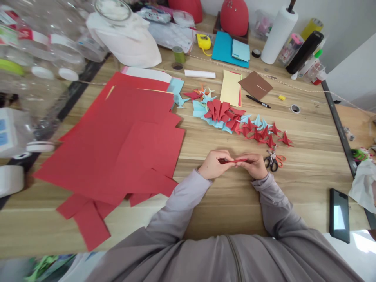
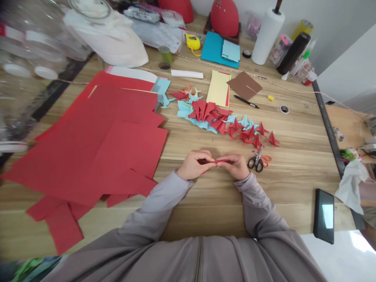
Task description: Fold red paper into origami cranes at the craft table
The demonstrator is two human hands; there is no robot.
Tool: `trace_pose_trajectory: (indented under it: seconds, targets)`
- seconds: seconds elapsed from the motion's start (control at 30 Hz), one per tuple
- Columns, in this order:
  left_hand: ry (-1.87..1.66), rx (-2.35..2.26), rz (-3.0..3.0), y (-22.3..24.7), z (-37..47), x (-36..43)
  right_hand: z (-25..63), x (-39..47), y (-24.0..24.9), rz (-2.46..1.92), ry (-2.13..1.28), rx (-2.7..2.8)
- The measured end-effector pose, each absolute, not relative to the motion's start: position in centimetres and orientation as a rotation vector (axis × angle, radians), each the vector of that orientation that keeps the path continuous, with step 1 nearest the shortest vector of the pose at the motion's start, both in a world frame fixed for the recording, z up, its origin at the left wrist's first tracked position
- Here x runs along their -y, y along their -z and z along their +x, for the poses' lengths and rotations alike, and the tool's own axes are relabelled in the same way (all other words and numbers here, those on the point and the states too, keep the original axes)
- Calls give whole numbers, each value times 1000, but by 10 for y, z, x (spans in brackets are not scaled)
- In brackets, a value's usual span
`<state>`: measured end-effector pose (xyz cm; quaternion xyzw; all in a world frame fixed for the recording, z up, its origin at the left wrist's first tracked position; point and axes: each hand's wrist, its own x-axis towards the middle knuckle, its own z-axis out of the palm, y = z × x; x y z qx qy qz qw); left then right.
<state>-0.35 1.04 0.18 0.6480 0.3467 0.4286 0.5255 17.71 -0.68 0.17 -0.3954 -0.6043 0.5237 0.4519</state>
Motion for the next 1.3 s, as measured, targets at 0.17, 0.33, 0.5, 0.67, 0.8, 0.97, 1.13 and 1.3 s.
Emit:
trace_pose_trajectory:
  seconds: [0.17, 0.33, 0.5, 0.67, 0.8, 0.97, 1.13, 1.3]
  targets:
    - [-1061, -839, 1576, 2, -3, -10, 176, 6, -2, -962, -1296, 1495]
    - [-1074, -850, 1586, 3, -2, -9, 177, 6, -2, -970, -1316, 1459]
    - [-1114, -877, 1653, -1, -2, -10, 179, 6, -1, -1061, -1243, 1386]
    - [-1165, -860, 1717, 1, -2, -11, 178, 6, -1, -1083, -1196, 1392]
    - [-1202, -881, 1741, 4, -1, -11, 177, 7, 2, -1078, -1261, 1313]
    - [-1208, -911, 1689, 3, 0, -11, 174, 8, 3, -1117, -1333, 1261]
    - [-1158, -879, 1640, 1, 2, -9, 172, 8, -3, -1119, -1335, 1269]
    - [-1163, -901, 1627, 0, 5, -7, 173, 8, -4, -1179, -1342, 1226]
